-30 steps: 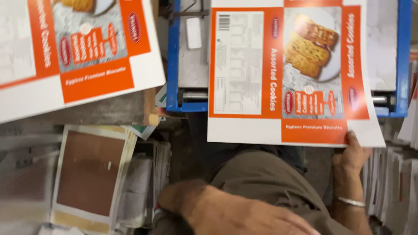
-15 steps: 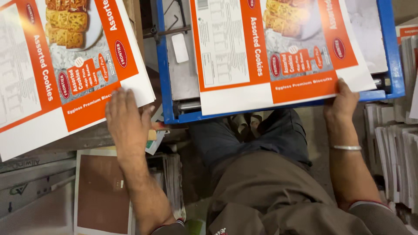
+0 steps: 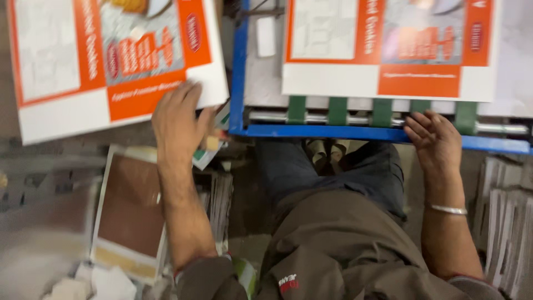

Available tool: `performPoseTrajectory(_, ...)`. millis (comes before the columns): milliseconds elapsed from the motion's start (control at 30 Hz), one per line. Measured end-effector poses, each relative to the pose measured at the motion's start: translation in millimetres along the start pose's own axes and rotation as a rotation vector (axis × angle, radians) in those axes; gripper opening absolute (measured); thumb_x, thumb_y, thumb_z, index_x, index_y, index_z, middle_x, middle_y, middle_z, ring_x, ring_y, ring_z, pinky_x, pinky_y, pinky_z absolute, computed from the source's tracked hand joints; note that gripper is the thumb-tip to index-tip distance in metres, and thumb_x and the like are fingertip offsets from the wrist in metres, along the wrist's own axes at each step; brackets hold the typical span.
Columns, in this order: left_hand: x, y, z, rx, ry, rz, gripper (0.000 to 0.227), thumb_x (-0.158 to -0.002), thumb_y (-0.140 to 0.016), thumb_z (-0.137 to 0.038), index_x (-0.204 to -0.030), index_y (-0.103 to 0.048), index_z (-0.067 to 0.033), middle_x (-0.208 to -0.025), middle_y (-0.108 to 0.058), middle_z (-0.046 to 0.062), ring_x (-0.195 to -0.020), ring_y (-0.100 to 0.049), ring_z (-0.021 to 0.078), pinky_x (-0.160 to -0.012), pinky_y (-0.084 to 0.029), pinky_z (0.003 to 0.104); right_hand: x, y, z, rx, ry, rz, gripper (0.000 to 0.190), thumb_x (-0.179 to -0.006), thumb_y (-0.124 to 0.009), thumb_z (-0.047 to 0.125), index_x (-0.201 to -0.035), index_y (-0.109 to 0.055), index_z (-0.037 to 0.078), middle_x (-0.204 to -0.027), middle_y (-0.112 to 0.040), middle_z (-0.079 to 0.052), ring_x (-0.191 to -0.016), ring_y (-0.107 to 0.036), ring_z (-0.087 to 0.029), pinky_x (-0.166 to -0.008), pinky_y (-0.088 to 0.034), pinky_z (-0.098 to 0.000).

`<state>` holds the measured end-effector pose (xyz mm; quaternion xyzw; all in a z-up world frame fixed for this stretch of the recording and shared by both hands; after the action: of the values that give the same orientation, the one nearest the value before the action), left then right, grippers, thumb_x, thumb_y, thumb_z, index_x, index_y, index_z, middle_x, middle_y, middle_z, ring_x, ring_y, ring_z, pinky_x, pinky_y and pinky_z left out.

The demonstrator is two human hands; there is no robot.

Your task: The person sits on the floor and repeatedly feeds printed paper sheets into a blue manual binding machine. They align the sheets on the machine's rollers and push them through to process the edges, then retrieve the sheets and repeat the action.

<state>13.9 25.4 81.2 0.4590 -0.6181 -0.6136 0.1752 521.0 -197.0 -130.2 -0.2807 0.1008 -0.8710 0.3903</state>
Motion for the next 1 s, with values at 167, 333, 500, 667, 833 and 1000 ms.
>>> performPoseTrajectory(167,-13.9,11.9,35.7,0.235,0.147,-0.018,0.029,-0.102,-0.07,-0.019,-0.128,-0.073,-0.007,-0.113,-0.072,0.016,-0.105,-0.065,0.0372,-0.093,-0.051,0.048,9.9,-26.9,-5.0,0.03,-0.032,0.163,0.039,-0.116,-0.047,0.02,-0.143,-0.049,-0.008,-0.129,-0.066,-0.023,-0.113,-0.07,-0.033,-0.095,-0.061,-0.0431)
performPoseTrajectory(333,-17.3,-10.2,5.0,0.217,0.137,-0.404,0.006,-0.105,-0.064,-0.007,-0.108,-0.068,-0.0038,-0.105,-0.068,0.014,-0.105,-0.064,0.0363,-0.093,-0.05,0.048,33.9,-97.7,9.3,0.095,-0.016,0.41,0.04,-0.117,-0.051,0.021,-0.145,-0.049,-0.007,-0.133,-0.064,-0.022,-0.117,-0.068,-0.034,-0.098,-0.06,-0.045)
performPoseTrajectory(500,-17.8,-73.0,-139.0,0.172,-0.157,-0.081,0.025,-0.092,-0.073,-0.011,-0.113,-0.068,0.0012,-0.11,-0.068,0.014,-0.109,-0.064,0.033,-0.106,-0.046,0.051,65.0,-181.5,15.2,0.092,-0.032,0.866,0.053,-0.11,-0.055,0.032,-0.149,-0.046,-0.003,-0.142,-0.061,-0.02,-0.123,-0.066,-0.033,-0.1,-0.059,-0.0446)
performPoseTrajectory(667,-3.9,-78.4,-200.7,0.316,-0.23,-0.063,0.074,-0.082,-0.077,-0.038,-0.137,-0.058,0.0093,-0.136,-0.06,0.023,-0.133,-0.051,0.0362,-0.118,-0.034,0.06,72.5,-204.5,9.4,-0.144,0.019,0.841,0.047,-0.121,-0.054,0.04,-0.144,-0.051,-0.001,-0.139,-0.063,-0.017,-0.121,-0.064,-0.024,-0.104,-0.056,-0.0361)
performPoseTrajectory(833,0.2,-86.5,-197.8,0.15,-0.278,0.067,0.064,-0.084,-0.078,-0.035,-0.136,-0.06,-0.0027,-0.144,-0.059,0.015,-0.141,-0.047,0.033,-0.123,-0.03,0.059,73.9,-209.9,-7.1,-0.191,-0.106,0.546,0.052,-0.108,-0.055,0.038,-0.147,-0.048,0.004,-0.142,-0.061,-0.009,-0.129,-0.064,-0.022,-0.108,-0.056,-0.0365)
performPoseTrajectory(1000,11.2,-76.2,-171.1,0.18,-0.258,0.137,0.07,-0.088,-0.079,-0.043,-0.139,-0.058,0.0004,-0.146,-0.057,0.017,-0.143,-0.046,0.034,-0.126,-0.026,0.059,34.7,-184.7,6.7,-0.176,0.068,0.43,0.038,-0.11,-0.053,0.013,-0.146,-0.045,0.003,-0.141,-0.061,-0.012,-0.128,-0.066,-0.027,-0.108,-0.058,-0.0452)
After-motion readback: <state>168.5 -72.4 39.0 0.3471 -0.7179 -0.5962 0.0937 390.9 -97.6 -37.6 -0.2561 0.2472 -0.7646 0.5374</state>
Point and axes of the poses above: each hand's wrist, its own x-axis away from the middle knuckle, its own y-axis out of the back of the hand, z = x × y, the point moved 2 cm from there along -x, towards the middle knuckle
